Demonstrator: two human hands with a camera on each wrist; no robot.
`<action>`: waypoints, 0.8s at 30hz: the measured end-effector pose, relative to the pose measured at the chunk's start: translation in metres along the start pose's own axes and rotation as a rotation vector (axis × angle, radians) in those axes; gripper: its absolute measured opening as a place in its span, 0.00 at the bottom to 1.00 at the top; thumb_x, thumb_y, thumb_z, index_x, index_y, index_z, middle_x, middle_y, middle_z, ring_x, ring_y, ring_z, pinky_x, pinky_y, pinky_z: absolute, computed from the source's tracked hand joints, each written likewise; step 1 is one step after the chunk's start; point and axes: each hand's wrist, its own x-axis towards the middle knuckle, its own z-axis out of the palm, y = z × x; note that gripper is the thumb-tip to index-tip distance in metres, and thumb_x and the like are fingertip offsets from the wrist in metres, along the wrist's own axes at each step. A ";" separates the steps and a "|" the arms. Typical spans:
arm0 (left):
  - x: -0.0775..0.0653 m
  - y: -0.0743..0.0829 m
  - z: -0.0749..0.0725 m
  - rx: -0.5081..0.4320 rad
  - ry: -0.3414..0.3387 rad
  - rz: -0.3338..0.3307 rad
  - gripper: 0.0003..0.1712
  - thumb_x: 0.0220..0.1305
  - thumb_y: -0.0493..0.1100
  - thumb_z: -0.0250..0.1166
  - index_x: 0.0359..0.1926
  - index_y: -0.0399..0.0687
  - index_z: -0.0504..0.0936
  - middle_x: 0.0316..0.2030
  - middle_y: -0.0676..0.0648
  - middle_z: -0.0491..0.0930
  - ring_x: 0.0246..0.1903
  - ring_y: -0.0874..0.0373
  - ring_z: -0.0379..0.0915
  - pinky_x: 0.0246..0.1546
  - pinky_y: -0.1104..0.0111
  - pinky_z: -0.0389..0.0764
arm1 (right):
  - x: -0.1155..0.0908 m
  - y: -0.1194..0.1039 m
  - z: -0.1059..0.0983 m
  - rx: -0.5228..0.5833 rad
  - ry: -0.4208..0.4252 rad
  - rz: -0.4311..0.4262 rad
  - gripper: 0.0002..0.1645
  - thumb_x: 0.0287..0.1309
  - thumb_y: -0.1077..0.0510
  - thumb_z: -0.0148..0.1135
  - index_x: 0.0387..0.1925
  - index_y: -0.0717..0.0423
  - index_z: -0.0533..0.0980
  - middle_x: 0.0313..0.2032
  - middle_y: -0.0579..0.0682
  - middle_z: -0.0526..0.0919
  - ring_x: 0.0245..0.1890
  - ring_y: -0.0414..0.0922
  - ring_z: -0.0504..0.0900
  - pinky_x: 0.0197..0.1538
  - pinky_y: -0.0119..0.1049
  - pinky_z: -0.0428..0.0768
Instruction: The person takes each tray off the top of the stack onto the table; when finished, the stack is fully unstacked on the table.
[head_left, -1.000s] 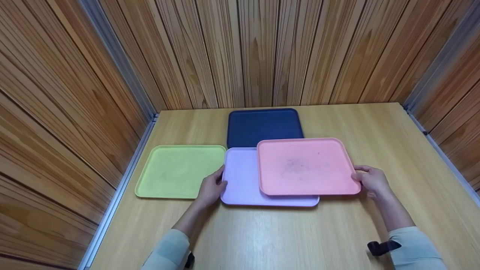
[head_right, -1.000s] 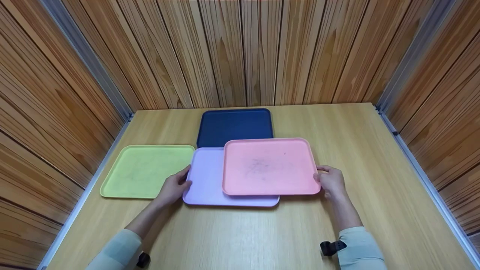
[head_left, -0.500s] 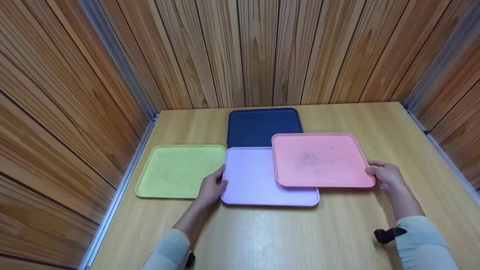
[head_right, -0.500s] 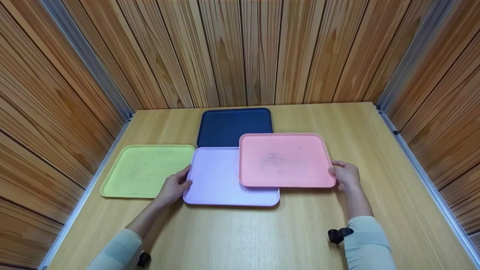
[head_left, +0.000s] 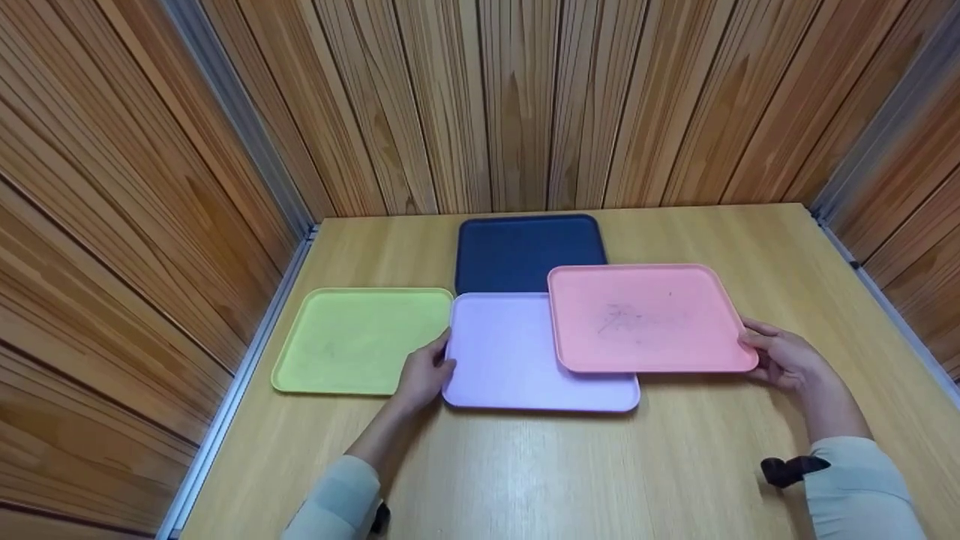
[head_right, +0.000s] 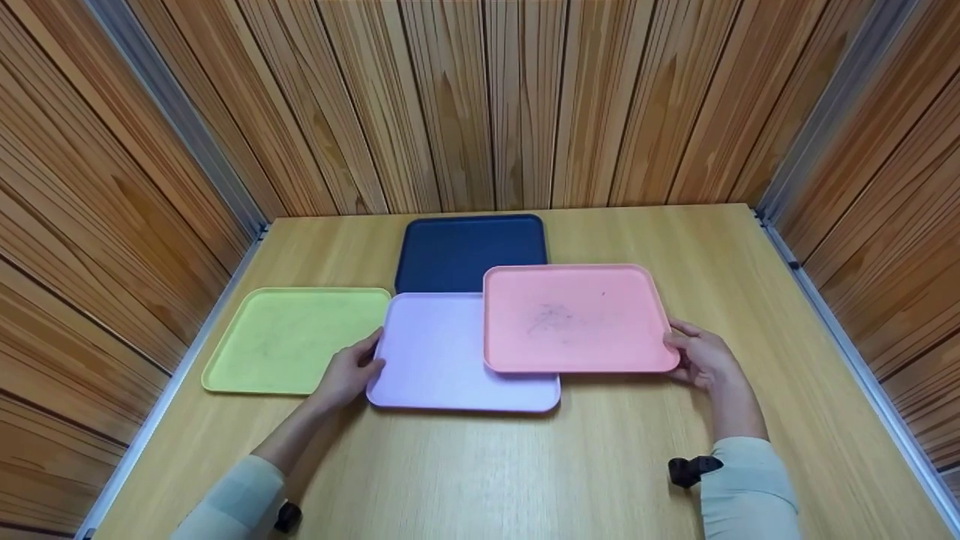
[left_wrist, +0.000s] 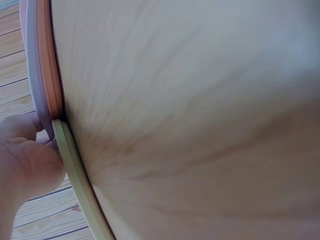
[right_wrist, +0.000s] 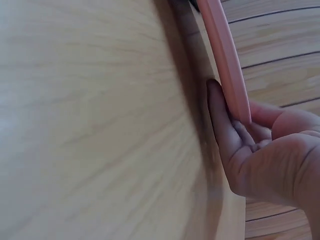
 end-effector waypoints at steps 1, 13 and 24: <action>0.000 0.000 0.000 0.000 0.000 -0.004 0.33 0.71 0.33 0.60 0.75 0.37 0.62 0.71 0.40 0.66 0.71 0.50 0.60 0.69 0.57 0.64 | -0.002 0.000 -0.002 0.001 -0.035 0.003 0.23 0.73 0.65 0.55 0.41 0.31 0.87 0.41 0.51 0.89 0.42 0.47 0.88 0.47 0.45 0.86; 0.002 0.001 -0.001 0.033 0.008 -0.010 0.34 0.71 0.33 0.60 0.75 0.37 0.62 0.71 0.41 0.66 0.72 0.50 0.59 0.71 0.58 0.61 | -0.008 0.013 -0.016 0.198 -0.136 0.005 0.20 0.71 0.73 0.50 0.41 0.50 0.83 0.44 0.59 0.86 0.47 0.50 0.87 0.57 0.39 0.79; 0.000 0.000 0.002 0.053 0.030 0.013 0.33 0.69 0.33 0.61 0.73 0.36 0.65 0.69 0.39 0.69 0.70 0.49 0.63 0.69 0.57 0.65 | -0.007 0.023 -0.020 0.408 -0.224 -0.042 0.25 0.75 0.74 0.40 0.46 0.59 0.85 0.46 0.59 0.85 0.48 0.53 0.86 0.60 0.48 0.76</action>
